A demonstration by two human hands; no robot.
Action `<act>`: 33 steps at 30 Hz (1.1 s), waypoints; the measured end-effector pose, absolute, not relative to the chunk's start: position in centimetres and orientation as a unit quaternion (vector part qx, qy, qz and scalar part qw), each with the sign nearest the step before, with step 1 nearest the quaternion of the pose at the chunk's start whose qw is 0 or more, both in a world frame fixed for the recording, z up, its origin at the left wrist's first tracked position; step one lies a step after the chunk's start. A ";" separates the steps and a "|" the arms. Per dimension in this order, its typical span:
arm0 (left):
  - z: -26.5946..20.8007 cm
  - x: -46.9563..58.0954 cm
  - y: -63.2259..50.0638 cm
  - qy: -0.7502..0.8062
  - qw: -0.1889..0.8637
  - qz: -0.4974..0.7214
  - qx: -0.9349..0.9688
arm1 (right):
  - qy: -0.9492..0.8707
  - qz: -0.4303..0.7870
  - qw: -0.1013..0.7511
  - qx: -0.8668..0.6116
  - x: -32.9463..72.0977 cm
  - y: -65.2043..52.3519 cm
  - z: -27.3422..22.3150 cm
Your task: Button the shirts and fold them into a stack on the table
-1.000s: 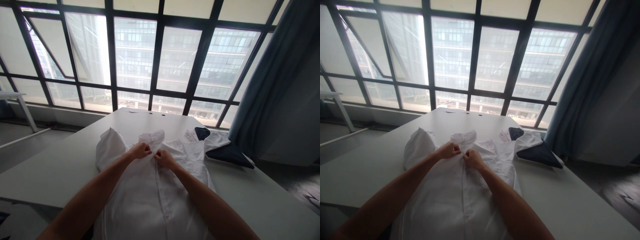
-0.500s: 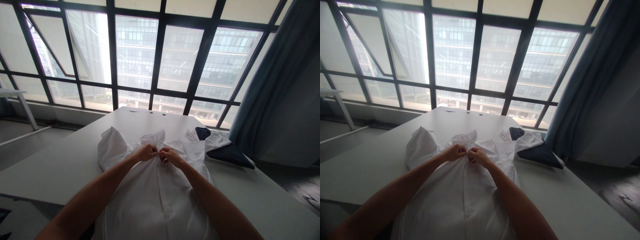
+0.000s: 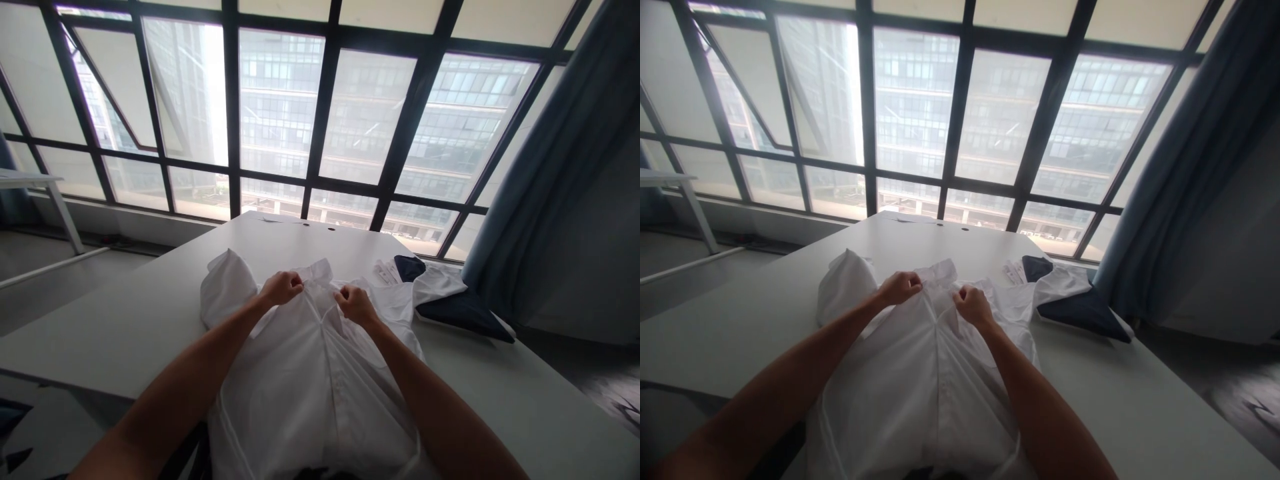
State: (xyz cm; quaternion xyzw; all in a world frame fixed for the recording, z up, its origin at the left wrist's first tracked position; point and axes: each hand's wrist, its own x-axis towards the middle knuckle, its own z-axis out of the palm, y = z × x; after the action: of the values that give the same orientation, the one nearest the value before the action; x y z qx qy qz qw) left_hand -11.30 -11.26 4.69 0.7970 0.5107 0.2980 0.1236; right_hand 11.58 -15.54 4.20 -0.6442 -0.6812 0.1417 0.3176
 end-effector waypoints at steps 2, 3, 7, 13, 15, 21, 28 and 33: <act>4.8 -11.0 -11.7 0.516 0.100 0.289 0.800 | -0.708 0.241 0.244 -0.617 11.2 -16.4 4.5; 5.0 -10.8 -12.0 0.519 0.093 0.285 0.801 | -0.716 0.297 0.204 -0.598 10.9 -16.9 4.6; 6.1 -10.5 -13.2 0.513 0.040 0.305 0.801 | -0.703 0.426 0.120 -0.557 9.6 -18.6 4.9; 7.2 -9.6 -15.6 0.349 0.202 0.164 0.900 | -0.663 0.533 0.121 -0.512 10.3 -19.3 6.2; 6.9 -9.0 -16.2 0.283 0.300 0.070 0.908 | -0.650 0.571 0.134 -0.484 11.0 -19.2 6.5; 5.8 -8.4 -15.9 0.256 0.430 0.086 0.861 | -0.637 0.616 0.141 -0.441 11.9 -18.7 6.2; 5.7 -8.6 -15.4 0.247 0.401 0.113 0.875 | -0.636 0.630 0.108 -0.433 12.1 -18.0 5.6; 5.8 -8.5 -15.4 0.264 0.422 0.126 0.858 | -0.627 0.664 0.130 -0.385 12.3 -18.1 5.5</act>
State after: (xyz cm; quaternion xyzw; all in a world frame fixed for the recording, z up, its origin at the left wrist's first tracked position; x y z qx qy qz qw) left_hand -8.47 -15.44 5.83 0.8580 0.2636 0.1263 0.4224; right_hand 12.25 -18.05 5.47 -0.3850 -0.6272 0.6644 0.1304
